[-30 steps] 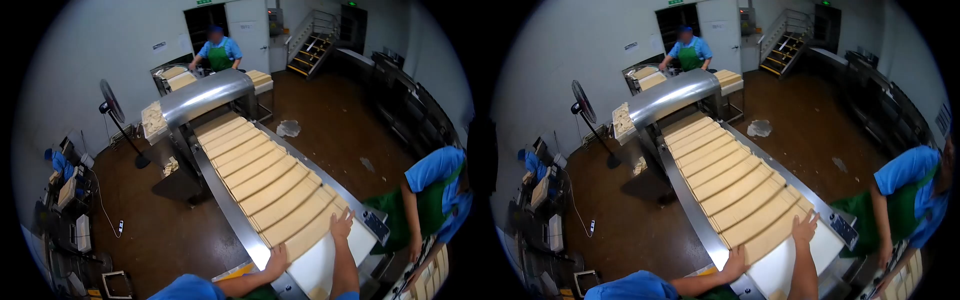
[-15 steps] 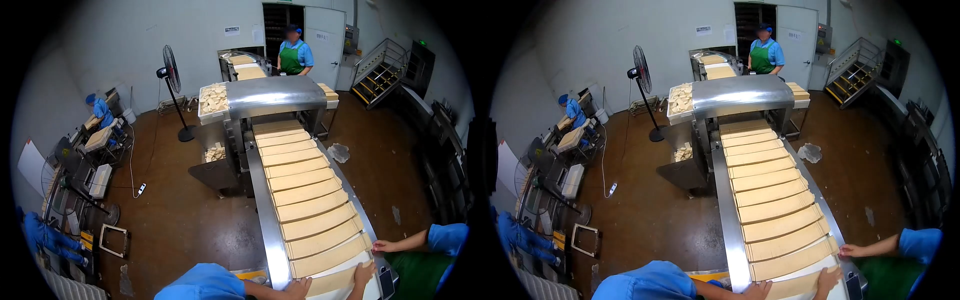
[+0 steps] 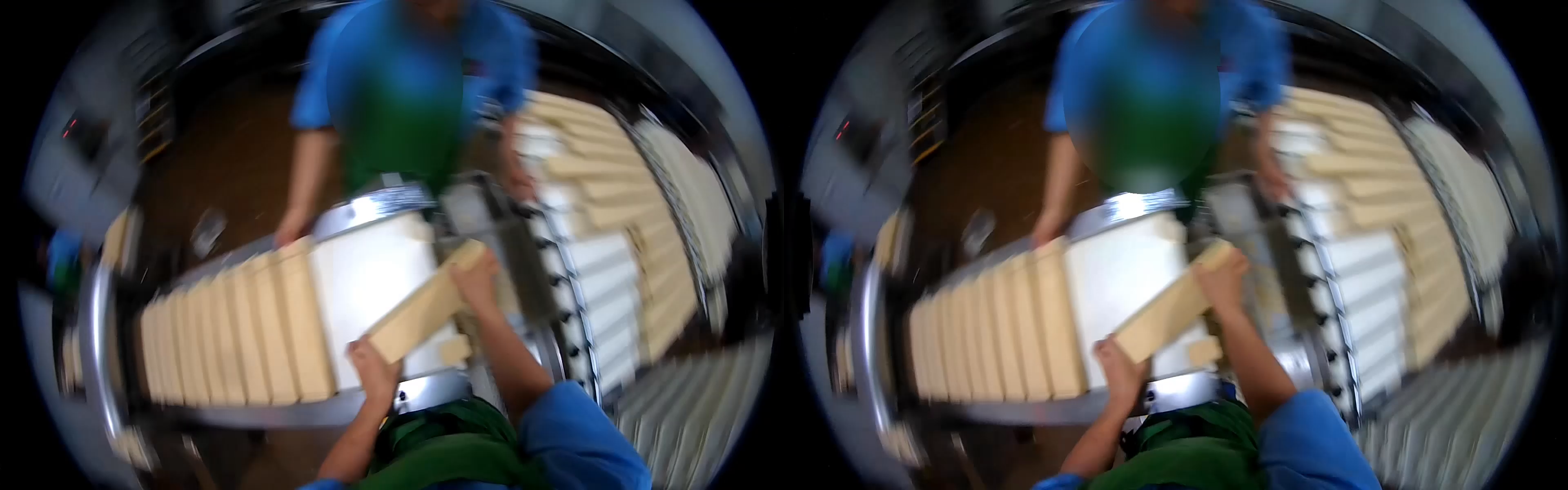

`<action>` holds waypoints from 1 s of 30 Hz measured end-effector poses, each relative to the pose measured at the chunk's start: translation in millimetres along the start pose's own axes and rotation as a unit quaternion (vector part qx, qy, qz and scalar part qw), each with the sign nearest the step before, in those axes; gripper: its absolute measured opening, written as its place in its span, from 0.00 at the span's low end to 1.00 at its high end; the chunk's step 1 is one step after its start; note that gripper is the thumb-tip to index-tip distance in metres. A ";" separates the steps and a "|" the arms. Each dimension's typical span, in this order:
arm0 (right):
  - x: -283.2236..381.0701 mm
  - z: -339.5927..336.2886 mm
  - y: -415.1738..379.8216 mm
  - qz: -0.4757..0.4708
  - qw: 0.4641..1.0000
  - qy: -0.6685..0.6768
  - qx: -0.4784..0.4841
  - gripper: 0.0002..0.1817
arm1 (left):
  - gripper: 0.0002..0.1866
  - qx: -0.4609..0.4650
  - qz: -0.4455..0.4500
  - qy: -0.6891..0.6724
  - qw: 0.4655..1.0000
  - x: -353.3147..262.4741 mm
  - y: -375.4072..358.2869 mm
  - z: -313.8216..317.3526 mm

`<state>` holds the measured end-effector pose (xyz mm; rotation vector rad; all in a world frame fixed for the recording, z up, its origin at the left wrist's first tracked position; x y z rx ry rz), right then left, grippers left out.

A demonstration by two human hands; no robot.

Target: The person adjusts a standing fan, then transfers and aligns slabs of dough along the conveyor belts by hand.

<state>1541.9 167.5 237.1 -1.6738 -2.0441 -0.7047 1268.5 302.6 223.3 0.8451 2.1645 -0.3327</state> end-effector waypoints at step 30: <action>-406.1 -302.0 271.9 0.269 0.942 -0.182 0.082 0.34 | 0.38 0.405 0.206 -0.204 0.867 -378.2 54.7 332.7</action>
Point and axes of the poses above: each hand's wrist, its own y-axis towards the middle knuckle, its own z-axis out of the palm, x = y × z, the point moved 8 cm from there along y, towards the middle knuckle, and after that the axes turned 9 degrees about -y, right-handed, at the moved point
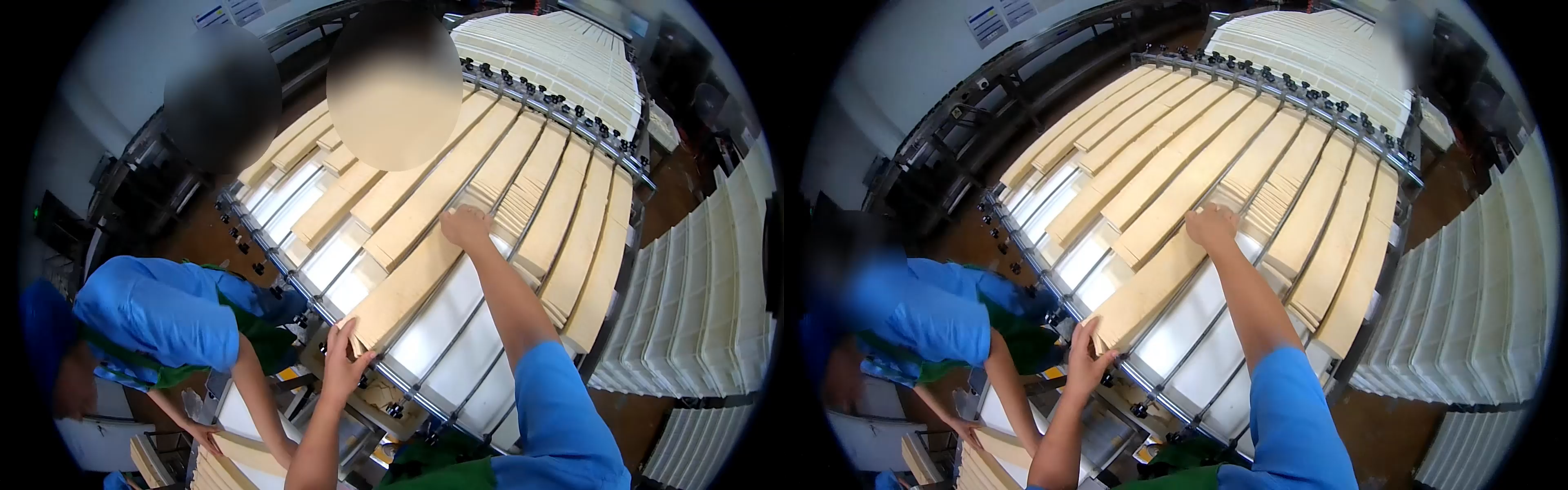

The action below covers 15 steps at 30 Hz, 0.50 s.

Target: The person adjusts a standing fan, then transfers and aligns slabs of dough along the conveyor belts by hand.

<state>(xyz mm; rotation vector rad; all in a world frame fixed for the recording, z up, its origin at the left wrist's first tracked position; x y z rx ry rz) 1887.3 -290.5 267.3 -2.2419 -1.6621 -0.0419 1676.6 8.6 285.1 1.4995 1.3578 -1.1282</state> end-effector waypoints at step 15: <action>-5.9 34.7 7.5 -0.085 0.980 -0.070 -0.163 0.47 | 0.26 -0.200 0.042 0.051 0.978 -5.3 -13.0 22.6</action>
Point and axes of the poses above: each hand's wrist, its own y-axis towards the middle knuckle, its own z-axis out of the palm, x = y × z, the point moved 8 cm from there along y, towards the middle knuckle, and after that the axes turned 9 degrees about -y, right-handed, at the moved point
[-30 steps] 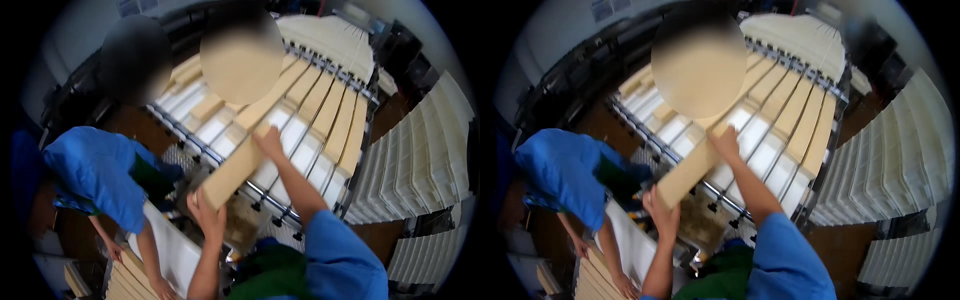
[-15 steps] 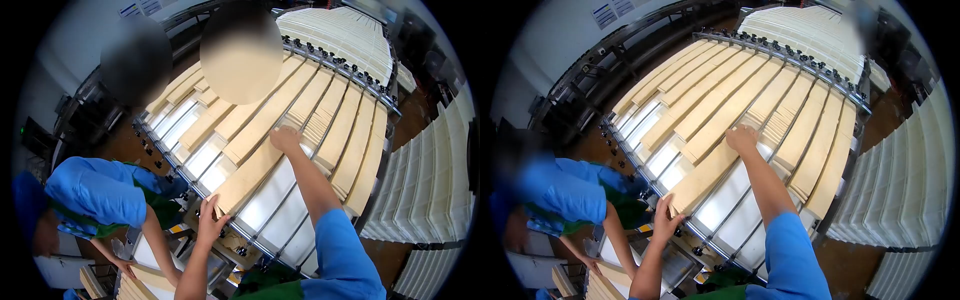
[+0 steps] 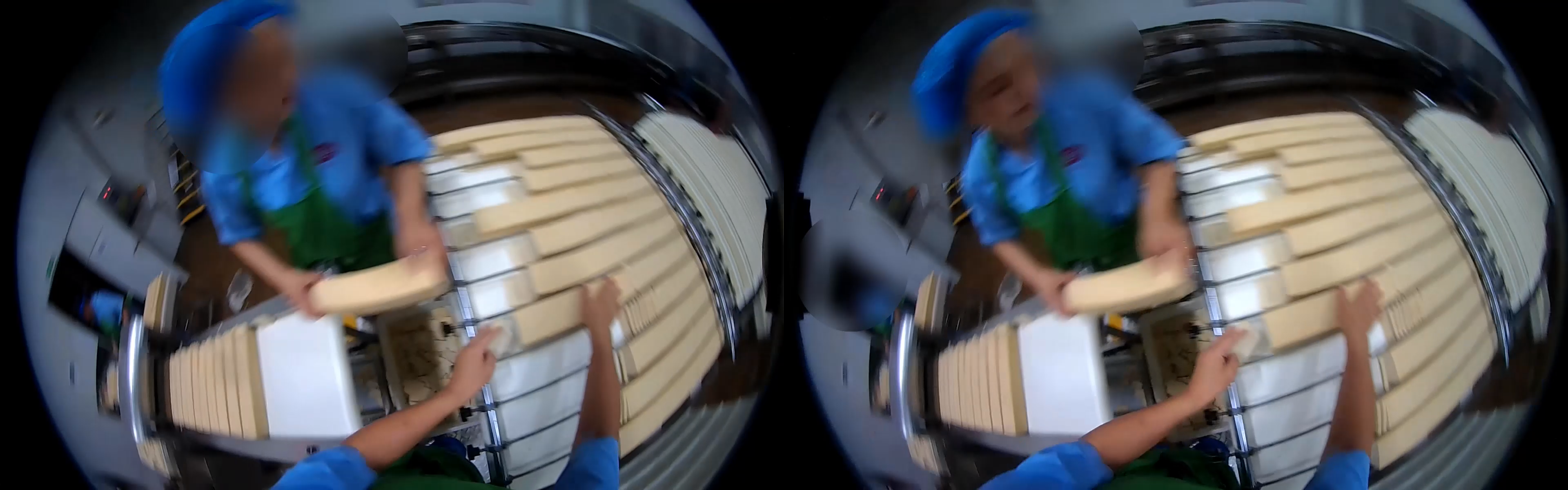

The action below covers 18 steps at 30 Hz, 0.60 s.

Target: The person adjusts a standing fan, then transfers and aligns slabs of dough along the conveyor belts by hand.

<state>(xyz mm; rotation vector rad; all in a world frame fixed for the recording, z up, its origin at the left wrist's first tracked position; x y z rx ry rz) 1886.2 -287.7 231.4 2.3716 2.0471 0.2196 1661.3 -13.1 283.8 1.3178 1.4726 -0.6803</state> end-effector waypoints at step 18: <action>352.3 -30.4 -386.1 -0.553 0.819 0.153 0.019 0.31 | 0.43 -0.469 -0.459 0.348 0.670 134.9 -411.5 -435.6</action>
Point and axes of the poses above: each hand's wrist, its own y-axis towards the middle knuckle, its own z-axis out of the palm, x = y × z, the point moved 8 cm from there along y, towards the middle knuckle, and after that the axes turned 9 degrees about -y, right-handed, at the moved point
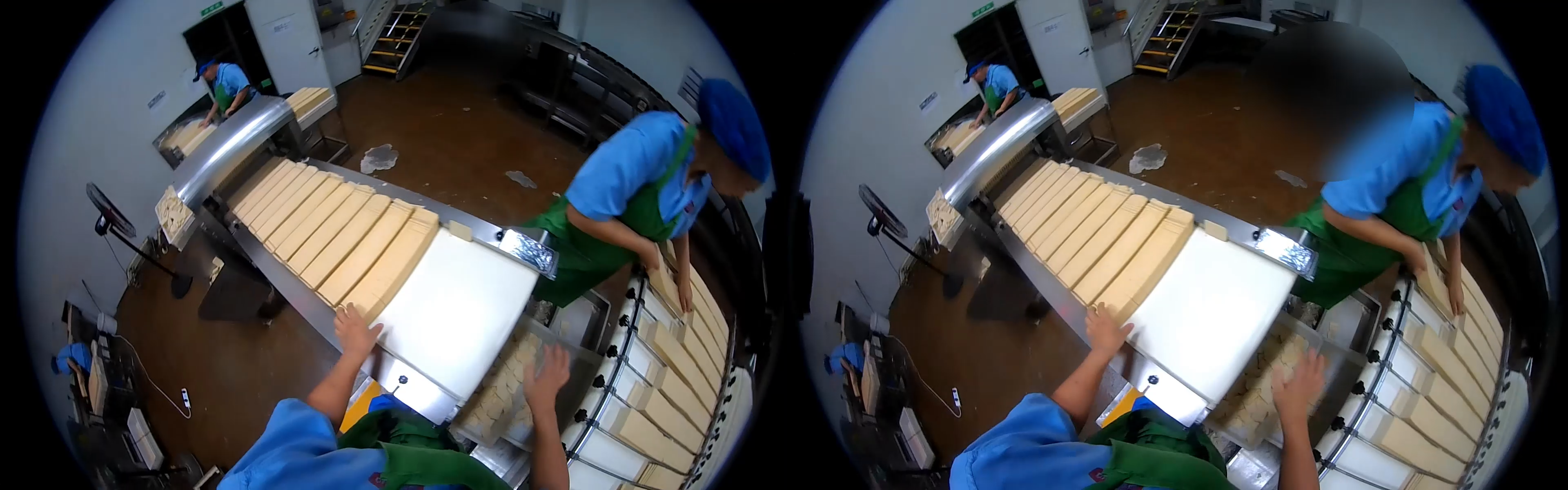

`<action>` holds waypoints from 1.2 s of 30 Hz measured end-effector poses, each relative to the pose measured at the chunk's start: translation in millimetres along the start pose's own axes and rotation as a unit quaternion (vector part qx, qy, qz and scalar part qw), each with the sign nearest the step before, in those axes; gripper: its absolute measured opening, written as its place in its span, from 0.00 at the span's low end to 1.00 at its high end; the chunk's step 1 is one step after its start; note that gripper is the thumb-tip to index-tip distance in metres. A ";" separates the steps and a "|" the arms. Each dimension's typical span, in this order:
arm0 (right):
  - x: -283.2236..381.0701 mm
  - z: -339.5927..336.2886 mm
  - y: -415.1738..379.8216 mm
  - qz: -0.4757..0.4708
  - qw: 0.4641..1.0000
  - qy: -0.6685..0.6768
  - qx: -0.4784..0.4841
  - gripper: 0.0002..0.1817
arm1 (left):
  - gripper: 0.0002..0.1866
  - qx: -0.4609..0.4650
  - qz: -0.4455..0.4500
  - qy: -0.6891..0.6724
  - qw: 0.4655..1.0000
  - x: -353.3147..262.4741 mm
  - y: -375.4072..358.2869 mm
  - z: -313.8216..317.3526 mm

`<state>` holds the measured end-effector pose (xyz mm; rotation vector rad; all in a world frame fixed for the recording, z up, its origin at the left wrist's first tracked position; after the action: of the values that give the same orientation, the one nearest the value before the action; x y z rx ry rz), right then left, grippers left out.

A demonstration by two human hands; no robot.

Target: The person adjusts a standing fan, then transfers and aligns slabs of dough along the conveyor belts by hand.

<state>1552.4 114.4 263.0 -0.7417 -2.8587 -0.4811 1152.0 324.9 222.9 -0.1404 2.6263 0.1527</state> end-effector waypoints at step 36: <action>101.4 99.5 136.3 0.358 0.926 0.043 0.113 0.51 | 0.43 0.430 0.202 -0.059 0.878 -61.4 -4.5 59.4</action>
<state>1525.8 306.4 228.8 -1.5538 -2.2648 -0.0681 1234.4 332.8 201.1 0.6952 2.3155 -0.8327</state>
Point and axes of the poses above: each hand's wrist, its own y-axis towards the middle knuckle, its own z-axis out of the palm, x = y × z, the point moved 8 cm from there along y, towards the middle knuckle, and after that the axes turned 9 degrees about -y, right-handed, at the moved point
